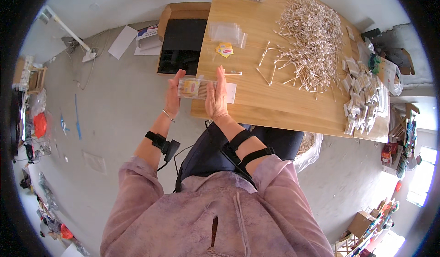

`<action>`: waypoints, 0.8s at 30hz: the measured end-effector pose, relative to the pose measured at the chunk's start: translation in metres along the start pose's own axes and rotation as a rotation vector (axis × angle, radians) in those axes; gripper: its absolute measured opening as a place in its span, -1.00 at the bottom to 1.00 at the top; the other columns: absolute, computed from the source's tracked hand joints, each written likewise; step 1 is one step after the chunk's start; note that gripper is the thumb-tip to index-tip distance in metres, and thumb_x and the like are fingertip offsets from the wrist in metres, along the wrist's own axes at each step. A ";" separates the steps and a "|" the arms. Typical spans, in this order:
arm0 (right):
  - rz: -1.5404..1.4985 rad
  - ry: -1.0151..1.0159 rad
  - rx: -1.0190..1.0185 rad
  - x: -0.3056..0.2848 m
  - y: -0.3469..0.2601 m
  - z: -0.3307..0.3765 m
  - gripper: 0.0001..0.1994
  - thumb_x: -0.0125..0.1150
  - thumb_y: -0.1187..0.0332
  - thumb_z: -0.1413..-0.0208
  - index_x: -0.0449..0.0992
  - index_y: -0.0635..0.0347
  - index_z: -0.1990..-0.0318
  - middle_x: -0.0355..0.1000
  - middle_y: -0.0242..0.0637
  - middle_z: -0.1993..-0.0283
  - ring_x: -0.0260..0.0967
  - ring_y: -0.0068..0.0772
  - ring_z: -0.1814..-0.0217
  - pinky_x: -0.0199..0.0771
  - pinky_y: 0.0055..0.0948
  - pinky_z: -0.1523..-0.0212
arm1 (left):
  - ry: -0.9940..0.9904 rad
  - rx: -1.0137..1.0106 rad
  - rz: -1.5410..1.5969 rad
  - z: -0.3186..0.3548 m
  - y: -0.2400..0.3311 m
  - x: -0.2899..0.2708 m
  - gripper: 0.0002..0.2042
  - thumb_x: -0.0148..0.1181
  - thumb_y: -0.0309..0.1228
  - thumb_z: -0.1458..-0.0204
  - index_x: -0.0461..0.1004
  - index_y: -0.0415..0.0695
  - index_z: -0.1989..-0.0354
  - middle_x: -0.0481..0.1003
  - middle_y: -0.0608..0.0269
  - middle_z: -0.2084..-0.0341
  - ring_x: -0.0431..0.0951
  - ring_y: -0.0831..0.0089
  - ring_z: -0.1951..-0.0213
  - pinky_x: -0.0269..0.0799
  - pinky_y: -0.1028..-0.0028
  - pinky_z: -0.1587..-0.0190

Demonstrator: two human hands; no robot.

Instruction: Counting and packaging cotton swabs into plastic bags.

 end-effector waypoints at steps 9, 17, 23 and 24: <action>-0.059 -0.011 0.008 0.021 -0.009 0.000 -0.47 -0.26 0.17 -0.32 0.02 0.34 -0.32 -0.07 0.06 -0.41 -0.21 -0.02 -0.49 -0.21 -0.25 -0.41 | -0.009 0.004 0.013 0.003 0.005 0.003 -0.18 -0.45 0.26 -0.16 -0.11 -0.20 -0.38 0.01 0.08 -0.35 -0.05 0.28 -0.38 -0.17 0.38 -0.36; -0.128 0.008 0.028 0.036 -0.016 0.000 -0.45 -0.27 0.14 -0.32 0.04 0.37 -0.31 -0.04 0.05 -0.41 -0.17 -0.06 -0.48 -0.19 -0.27 -0.41 | -0.029 0.070 -0.008 0.002 0.010 0.004 -0.30 -0.47 0.13 -0.25 -0.12 -0.18 -0.38 0.00 0.07 -0.35 -0.05 0.29 -0.37 -0.17 0.38 -0.36; -0.152 -0.011 0.008 0.041 -0.023 0.001 -0.45 -0.26 0.13 -0.31 0.04 0.38 -0.31 -0.04 0.05 -0.41 -0.14 -0.06 -0.47 -0.15 -0.27 -0.40 | -0.035 0.106 -0.021 0.003 0.009 0.005 -0.29 -0.45 0.13 -0.24 -0.14 -0.19 -0.38 0.01 0.03 -0.34 -0.04 0.25 -0.37 -0.16 0.38 -0.35; -0.158 -0.013 0.004 0.044 -0.023 0.001 -0.45 -0.26 0.13 -0.31 0.04 0.38 -0.31 -0.04 0.05 -0.41 -0.14 -0.06 -0.47 -0.15 -0.27 -0.40 | -0.041 0.135 -0.059 0.003 0.012 0.005 -0.29 -0.44 0.13 -0.24 -0.14 -0.20 -0.38 0.01 0.02 -0.34 -0.04 0.24 -0.37 -0.16 0.38 -0.35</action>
Point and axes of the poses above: each hand's wrist, its own z-axis away from the middle knuckle, its own x-axis out of the palm, y = z × x, the point moved 10 cm from there along -z, towards the middle knuckle
